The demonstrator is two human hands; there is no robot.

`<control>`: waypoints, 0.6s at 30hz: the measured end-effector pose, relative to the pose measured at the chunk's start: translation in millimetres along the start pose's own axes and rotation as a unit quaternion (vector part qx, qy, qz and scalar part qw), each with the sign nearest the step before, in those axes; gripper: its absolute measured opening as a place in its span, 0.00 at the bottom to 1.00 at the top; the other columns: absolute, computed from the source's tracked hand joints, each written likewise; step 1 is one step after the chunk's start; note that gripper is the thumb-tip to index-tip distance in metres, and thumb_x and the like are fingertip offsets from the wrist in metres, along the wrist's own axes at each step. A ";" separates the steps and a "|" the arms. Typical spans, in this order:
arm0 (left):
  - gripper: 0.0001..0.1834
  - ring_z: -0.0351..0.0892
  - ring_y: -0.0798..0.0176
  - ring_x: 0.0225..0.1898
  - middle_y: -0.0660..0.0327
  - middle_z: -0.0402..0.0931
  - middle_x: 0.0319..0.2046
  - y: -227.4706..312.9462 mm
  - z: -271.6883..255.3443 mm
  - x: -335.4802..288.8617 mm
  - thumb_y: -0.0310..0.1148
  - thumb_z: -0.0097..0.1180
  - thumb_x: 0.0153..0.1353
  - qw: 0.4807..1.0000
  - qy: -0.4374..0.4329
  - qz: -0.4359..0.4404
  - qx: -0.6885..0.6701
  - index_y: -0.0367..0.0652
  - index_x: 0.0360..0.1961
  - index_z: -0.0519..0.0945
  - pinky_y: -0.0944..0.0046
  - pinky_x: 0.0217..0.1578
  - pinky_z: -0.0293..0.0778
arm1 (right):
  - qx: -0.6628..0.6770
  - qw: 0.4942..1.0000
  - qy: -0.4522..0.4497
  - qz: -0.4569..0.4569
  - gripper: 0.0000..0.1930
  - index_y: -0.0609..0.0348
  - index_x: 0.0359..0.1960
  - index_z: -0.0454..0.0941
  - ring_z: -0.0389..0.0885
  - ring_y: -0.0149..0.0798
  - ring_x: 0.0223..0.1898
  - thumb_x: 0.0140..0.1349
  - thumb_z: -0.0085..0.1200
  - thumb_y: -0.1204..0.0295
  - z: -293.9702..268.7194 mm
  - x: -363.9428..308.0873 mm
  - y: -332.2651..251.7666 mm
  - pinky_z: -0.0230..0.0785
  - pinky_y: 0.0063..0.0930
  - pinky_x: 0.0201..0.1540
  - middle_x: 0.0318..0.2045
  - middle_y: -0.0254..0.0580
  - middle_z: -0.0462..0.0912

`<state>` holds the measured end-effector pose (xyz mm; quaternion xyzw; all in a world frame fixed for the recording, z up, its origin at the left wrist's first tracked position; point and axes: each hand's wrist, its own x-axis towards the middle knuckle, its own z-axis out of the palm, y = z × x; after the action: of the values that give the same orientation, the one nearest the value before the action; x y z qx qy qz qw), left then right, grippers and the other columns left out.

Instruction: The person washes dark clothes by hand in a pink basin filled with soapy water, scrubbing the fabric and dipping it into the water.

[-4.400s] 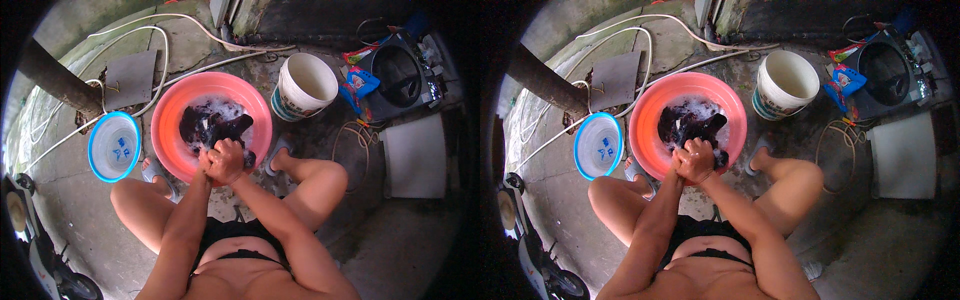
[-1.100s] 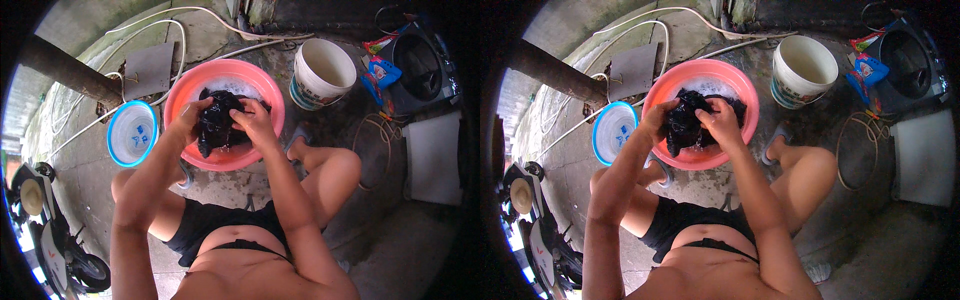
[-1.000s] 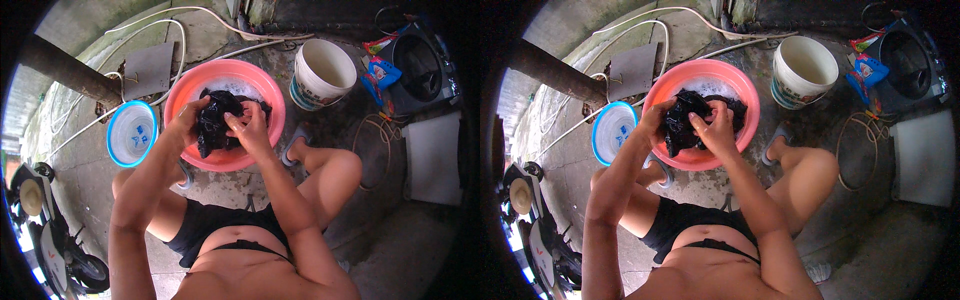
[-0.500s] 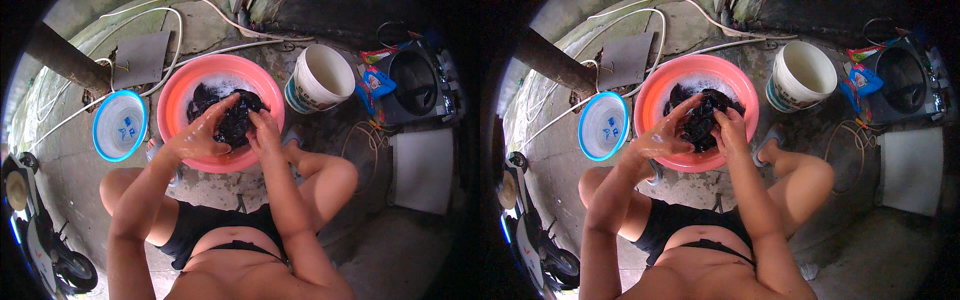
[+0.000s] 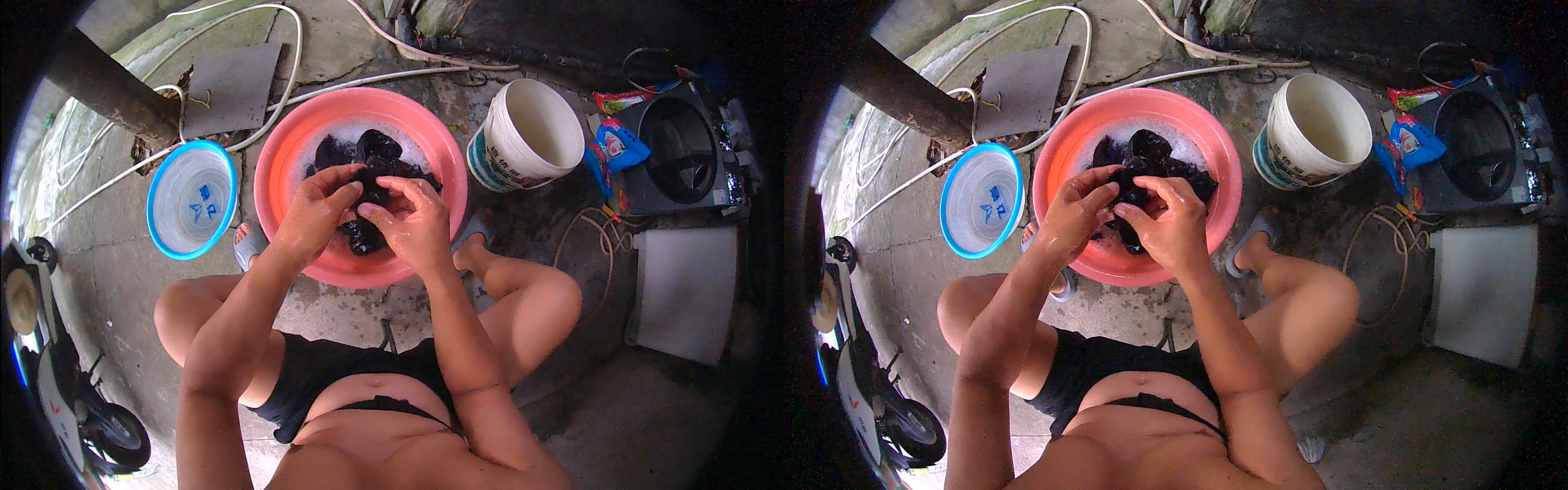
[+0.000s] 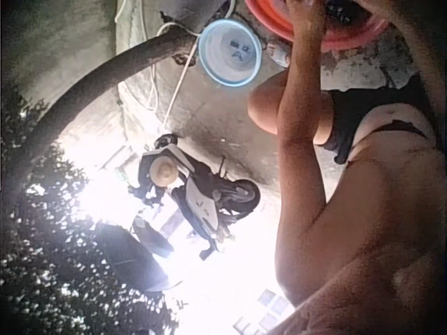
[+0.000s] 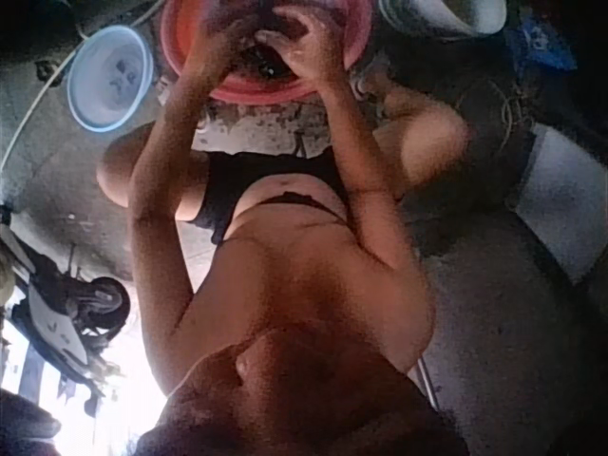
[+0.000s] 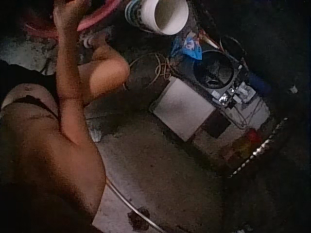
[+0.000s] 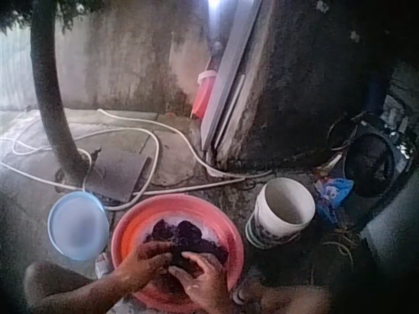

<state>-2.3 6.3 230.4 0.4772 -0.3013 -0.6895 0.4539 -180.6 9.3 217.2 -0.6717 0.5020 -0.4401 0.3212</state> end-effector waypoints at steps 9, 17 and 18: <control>0.16 0.83 0.66 0.32 0.58 0.84 0.37 -5.1 -23.6 1.3 0.25 0.60 0.60 0.903 0.090 0.221 0.357 0.35 0.50 0.84 0.65 0.35 0.79 | 0.070 0.990 0.100 0.076 0.05 0.63 0.39 0.87 0.84 0.27 0.27 0.64 0.65 0.76 -43.6 14.7 -4.6 0.82 0.22 0.23 0.35 0.41 0.87; 0.17 0.85 0.60 0.33 0.51 0.84 0.32 -7.5 -16.2 -5.9 0.26 0.64 0.53 0.892 0.107 0.211 0.386 0.35 0.45 0.82 0.61 0.37 0.80 | -0.205 0.974 -0.037 -0.089 0.20 0.55 0.48 0.81 0.83 0.56 0.41 0.50 0.67 0.78 -30.0 7.5 -0.5 0.78 0.45 0.45 0.39 0.50 0.81; 0.16 0.85 0.59 0.33 0.50 0.84 0.32 -5.7 -12.1 -8.9 0.27 0.64 0.53 0.895 0.107 0.189 0.390 0.34 0.44 0.82 0.61 0.37 0.79 | -0.228 0.969 -0.051 -0.085 0.21 0.55 0.48 0.81 0.83 0.55 0.41 0.49 0.67 0.78 -24.2 2.8 -1.4 0.78 0.45 0.44 0.39 0.50 0.80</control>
<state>8.2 17.0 224.5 0.6209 -0.5800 -0.3631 0.3823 -201.9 7.3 229.0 -0.7890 0.5131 -0.3046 0.1464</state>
